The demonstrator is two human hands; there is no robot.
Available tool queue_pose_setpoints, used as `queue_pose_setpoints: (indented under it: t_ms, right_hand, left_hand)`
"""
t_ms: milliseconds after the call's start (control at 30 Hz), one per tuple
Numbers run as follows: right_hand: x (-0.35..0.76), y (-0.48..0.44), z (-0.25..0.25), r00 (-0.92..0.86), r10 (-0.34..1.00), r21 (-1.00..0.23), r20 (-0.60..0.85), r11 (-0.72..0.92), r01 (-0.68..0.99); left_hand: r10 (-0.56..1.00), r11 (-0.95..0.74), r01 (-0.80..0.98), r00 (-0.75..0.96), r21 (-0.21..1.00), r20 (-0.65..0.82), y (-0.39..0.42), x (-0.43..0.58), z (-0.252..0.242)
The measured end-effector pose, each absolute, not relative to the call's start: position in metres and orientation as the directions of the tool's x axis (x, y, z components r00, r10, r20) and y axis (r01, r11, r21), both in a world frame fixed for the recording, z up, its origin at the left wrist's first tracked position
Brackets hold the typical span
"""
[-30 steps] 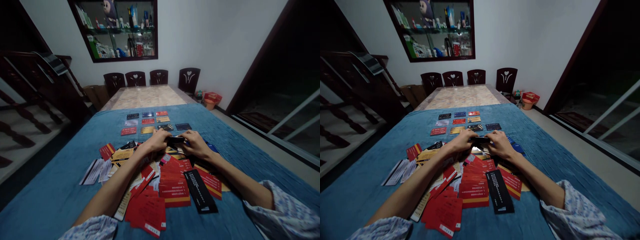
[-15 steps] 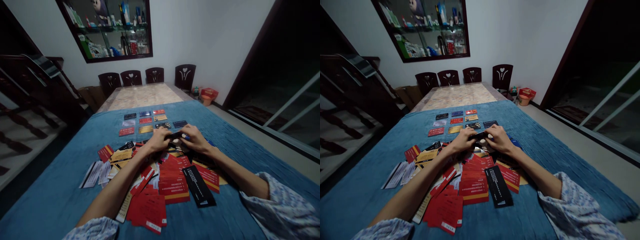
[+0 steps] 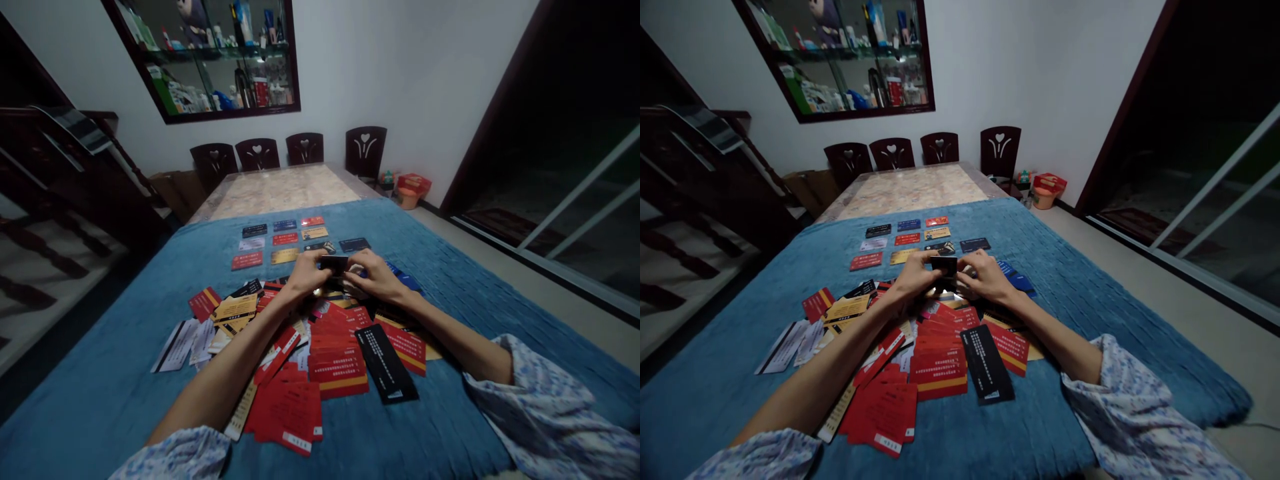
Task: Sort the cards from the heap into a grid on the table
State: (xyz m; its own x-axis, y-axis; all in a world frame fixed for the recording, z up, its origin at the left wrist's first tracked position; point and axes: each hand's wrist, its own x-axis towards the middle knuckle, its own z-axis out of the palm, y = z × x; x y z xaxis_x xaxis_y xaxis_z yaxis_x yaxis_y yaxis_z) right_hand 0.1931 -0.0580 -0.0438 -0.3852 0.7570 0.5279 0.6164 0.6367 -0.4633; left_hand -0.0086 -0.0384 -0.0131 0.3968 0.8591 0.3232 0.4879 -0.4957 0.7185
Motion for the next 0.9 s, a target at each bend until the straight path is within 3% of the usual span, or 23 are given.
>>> queue_pose_setpoints:
  t_ms: [200,367,567,733,900]
  right_hand:
    - [0.191,-0.058,-0.048,-0.358,0.782,-0.501,0.51,0.608,0.616]
    - [0.192,-0.056,-0.048,-0.303,0.751,-0.428,0.586,0.605,0.672]
    - [0.192,-0.06,-0.043,-0.322,0.706,-0.283,0.631,0.596,0.751]
    - [0.192,-0.061,-0.042,-0.355,0.699,-0.192,0.621,0.574,0.796]
    - [0.192,-0.061,-0.043,-0.372,0.705,-0.145,0.603,0.556,0.819]
  left_hand:
    - [0.893,-0.378,0.375,0.389,0.846,0.226,-0.032,-0.008,-0.017]
    - [0.878,-0.445,0.358,0.354,0.821,0.321,-0.035,-0.012,-0.006]
    - [0.813,-0.583,0.513,0.366,0.63,0.453,-0.04,-0.015,-0.004]
    - [0.779,-0.623,0.65,0.465,0.436,0.42,-0.04,-0.016,-0.008]
    - [0.763,-0.642,0.689,0.53,0.336,0.371,-0.039,-0.018,-0.009]
